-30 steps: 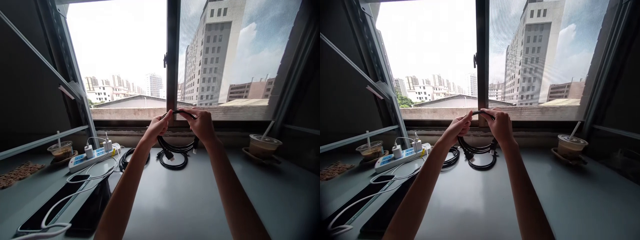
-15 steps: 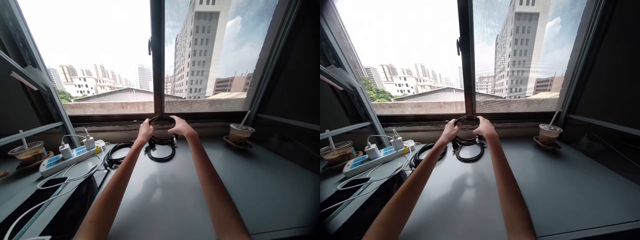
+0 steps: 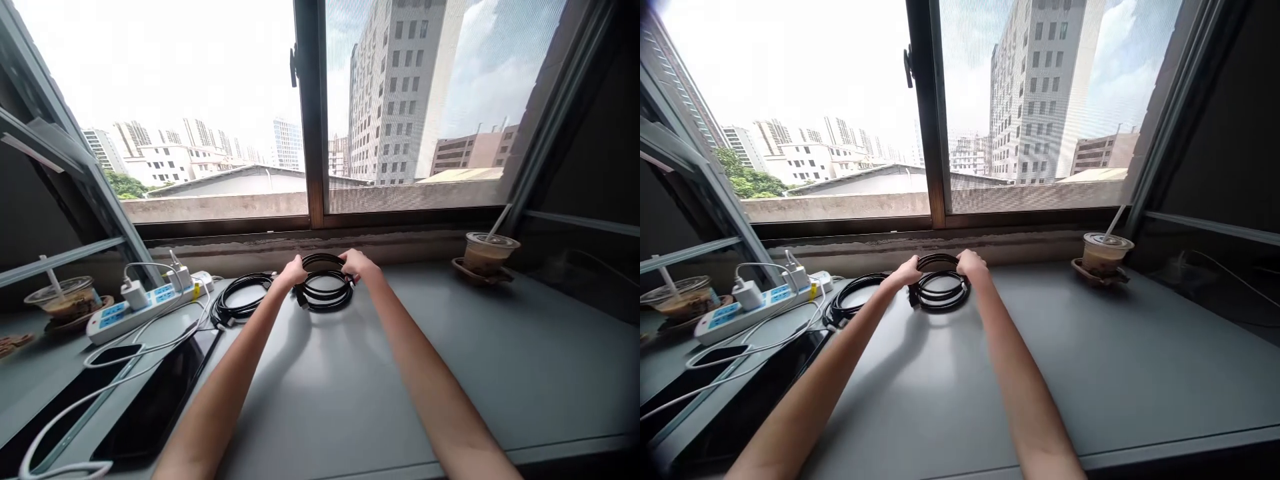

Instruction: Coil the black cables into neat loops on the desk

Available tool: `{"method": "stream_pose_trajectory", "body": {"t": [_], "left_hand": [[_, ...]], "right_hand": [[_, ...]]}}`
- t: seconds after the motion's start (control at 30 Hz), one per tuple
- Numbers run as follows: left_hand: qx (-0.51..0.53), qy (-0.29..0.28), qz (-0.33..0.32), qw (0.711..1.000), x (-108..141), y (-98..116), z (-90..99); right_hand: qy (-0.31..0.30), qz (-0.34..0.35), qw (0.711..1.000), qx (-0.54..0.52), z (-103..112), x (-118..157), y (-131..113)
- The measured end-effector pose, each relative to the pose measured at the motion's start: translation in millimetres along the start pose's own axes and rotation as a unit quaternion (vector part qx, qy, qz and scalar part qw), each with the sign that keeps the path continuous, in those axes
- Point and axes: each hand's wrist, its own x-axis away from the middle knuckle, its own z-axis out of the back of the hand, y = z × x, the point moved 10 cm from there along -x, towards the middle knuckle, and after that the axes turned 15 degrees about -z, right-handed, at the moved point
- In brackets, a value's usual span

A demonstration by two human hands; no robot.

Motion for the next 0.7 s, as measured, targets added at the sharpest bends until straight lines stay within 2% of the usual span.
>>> {"method": "stream_pose_trajectory", "body": {"t": [0.1, 0.2, 0.47, 0.7], "left_hand": [[-0.033, -0.015, 0.006, 0.999, 1.1, -3.2, -15.5], [-0.070, -0.019, 0.021, 0.997, 5.5, -3.7, -23.5], [-0.149, -0.009, 0.048, 0.988, 9.7, 1.3, -14.1], [-0.186, -0.011, 0.043, 0.982, 9.2, -1.1, -18.3]], "right_hand": [[0.008, -0.015, 1.000, 0.024, -10.7, -6.1, 5.3], [0.016, -0.023, 0.999, 0.045, -18.4, -10.4, 9.0], [0.052, 0.003, 0.996, 0.066, -18.7, -15.8, 5.4], [0.087, 0.011, 0.994, 0.060, -21.5, -26.9, 6.7]]}}
